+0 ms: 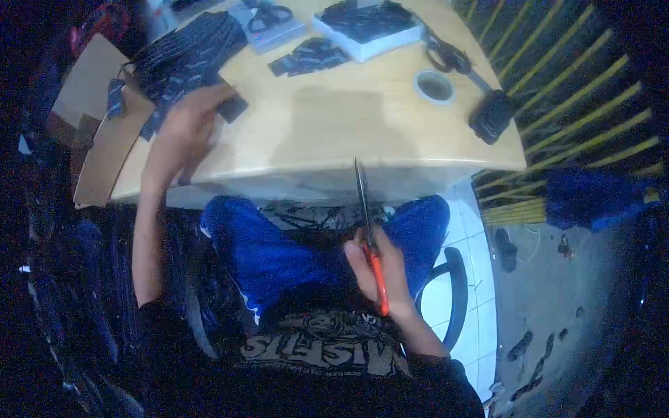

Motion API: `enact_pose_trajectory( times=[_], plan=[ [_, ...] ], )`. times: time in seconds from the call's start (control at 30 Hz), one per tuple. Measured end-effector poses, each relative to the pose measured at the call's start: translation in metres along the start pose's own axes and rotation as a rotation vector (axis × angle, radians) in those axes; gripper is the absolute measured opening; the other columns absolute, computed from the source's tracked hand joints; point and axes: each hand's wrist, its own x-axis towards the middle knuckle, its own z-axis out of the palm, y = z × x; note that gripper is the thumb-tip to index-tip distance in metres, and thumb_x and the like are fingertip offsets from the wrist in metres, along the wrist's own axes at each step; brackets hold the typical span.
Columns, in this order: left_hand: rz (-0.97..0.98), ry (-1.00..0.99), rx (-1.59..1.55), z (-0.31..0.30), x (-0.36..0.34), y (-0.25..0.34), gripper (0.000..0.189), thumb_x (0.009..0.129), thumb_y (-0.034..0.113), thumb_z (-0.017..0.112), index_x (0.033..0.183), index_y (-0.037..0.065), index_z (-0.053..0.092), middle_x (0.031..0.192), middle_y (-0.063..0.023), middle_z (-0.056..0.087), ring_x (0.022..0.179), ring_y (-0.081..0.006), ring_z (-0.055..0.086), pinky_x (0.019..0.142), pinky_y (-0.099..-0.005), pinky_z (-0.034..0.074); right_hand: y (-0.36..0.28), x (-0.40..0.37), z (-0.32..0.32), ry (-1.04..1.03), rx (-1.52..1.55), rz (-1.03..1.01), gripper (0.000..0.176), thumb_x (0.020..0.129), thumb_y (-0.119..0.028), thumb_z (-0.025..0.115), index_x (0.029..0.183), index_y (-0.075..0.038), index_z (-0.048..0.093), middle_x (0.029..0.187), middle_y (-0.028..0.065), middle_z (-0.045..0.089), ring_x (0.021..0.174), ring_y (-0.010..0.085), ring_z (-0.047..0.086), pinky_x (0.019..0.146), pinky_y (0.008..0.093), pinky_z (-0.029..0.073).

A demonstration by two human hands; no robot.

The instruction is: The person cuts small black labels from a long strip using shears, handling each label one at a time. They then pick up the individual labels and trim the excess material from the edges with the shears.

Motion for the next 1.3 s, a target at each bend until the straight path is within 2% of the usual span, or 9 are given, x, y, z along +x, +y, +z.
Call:
enact_pose_trajectory(
  times=[0.2,0.37,0.53,0.77,0.83,1.0,1.13,1.23,1.3],
  plan=[
    [-0.062,-0.101,-0.061,-0.004,-0.039,0.028,0.041,0.076,0.007,0.056,0.116,0.002,0.052,0.124,-0.0163,0.049,0.118,-0.0323,0.042,0.099,-0.0399,0.031,-0.013,0.006,0.013,-0.040,0.065,-0.045,0.018,0.082,-0.017,0.060,0.085,-0.002,0.051,0.062,0.0057,0.052,0.056,0.0118,0.049,0.054,0.0274,0.041],
    [0.037,-0.055,0.017,-0.012,-0.055,0.067,0.048,0.071,0.022,0.068,0.114,0.005,0.055,0.119,-0.0109,0.053,0.110,-0.0282,0.048,0.090,-0.0406,0.035,-0.008,0.005,0.016,-0.045,0.084,-0.048,0.018,0.082,-0.016,0.061,0.088,-0.002,0.052,0.063,0.0061,0.052,0.058,0.0108,0.049,0.055,0.0251,0.041],
    [0.164,0.091,-0.037,0.005,-0.061,0.070,0.027,0.074,0.009,0.062,0.102,0.007,0.061,0.105,-0.0070,0.058,0.099,-0.0217,0.053,0.080,-0.0354,0.035,-0.021,0.010,0.016,0.028,0.049,-0.154,0.021,0.079,-0.016,0.064,0.089,-0.002,0.051,0.064,0.0047,0.053,0.056,0.0109,0.048,0.054,0.0250,0.041],
    [0.081,0.123,-0.465,-0.007,-0.044,0.099,0.012,0.079,0.007,0.059,0.090,0.005,0.062,0.086,-0.0077,0.062,0.088,-0.0241,0.058,0.076,-0.0323,0.037,-0.091,0.037,0.004,0.119,0.009,-0.405,0.026,0.074,-0.015,0.069,0.087,-0.004,0.049,0.070,-0.0006,0.050,0.061,0.0055,0.044,0.055,0.0193,0.036],
    [-0.005,-0.028,-0.706,-0.020,-0.036,0.107,0.014,0.080,0.007,0.057,0.092,0.002,0.061,0.086,-0.0104,0.062,0.082,-0.0202,0.058,0.073,-0.0297,0.043,-0.108,0.047,0.001,0.157,0.094,-0.570,0.042,0.068,-0.020,0.078,0.094,-0.002,0.051,0.069,0.0030,0.055,0.061,0.0086,0.050,0.055,0.0222,0.043],
    [-0.087,-0.024,-1.037,-0.038,-0.030,0.117,0.018,0.083,0.008,0.057,0.097,-0.004,0.059,0.083,-0.0073,0.063,0.077,-0.0106,0.056,0.070,-0.0249,0.044,-0.129,0.059,-0.002,0.005,0.270,-0.578,0.032,0.072,-0.007,0.071,0.096,-0.002,0.051,0.073,0.0010,0.054,0.065,0.0049,0.048,0.057,0.0186,0.041],
    [-0.124,0.042,-1.114,-0.027,-0.037,0.124,0.027,0.081,0.007,0.061,0.105,-0.003,0.055,0.081,-0.0095,0.061,0.075,-0.0129,0.056,0.070,-0.0250,0.044,-0.121,0.052,0.001,-0.106,0.483,-0.419,0.027,0.074,0.002,0.064,0.097,-0.001,0.051,0.073,-0.0014,0.052,0.066,0.0040,0.048,0.058,0.0172,0.040],
    [0.010,0.641,-0.397,-0.026,-0.036,0.131,0.021,0.079,0.007,0.062,0.097,-0.002,0.056,0.084,-0.0142,0.059,0.069,-0.0216,0.058,0.066,-0.0251,0.044,-0.119,0.058,0.010,-0.046,0.541,-0.450,0.027,0.075,0.003,0.063,0.099,-0.002,0.050,0.074,-0.0010,0.053,0.066,0.0042,0.049,0.057,0.0180,0.040],
    [-0.147,0.522,-0.565,-0.015,-0.066,0.141,0.012,0.080,0.007,0.061,0.089,-0.001,0.059,0.082,-0.0137,0.059,0.068,-0.0198,0.056,0.063,-0.0255,0.044,-0.122,0.059,0.012,0.025,0.571,-0.462,0.028,0.076,0.002,0.063,0.101,-0.002,0.049,0.074,-0.0002,0.054,0.066,0.0050,0.049,0.057,0.0182,0.040]
  ],
)
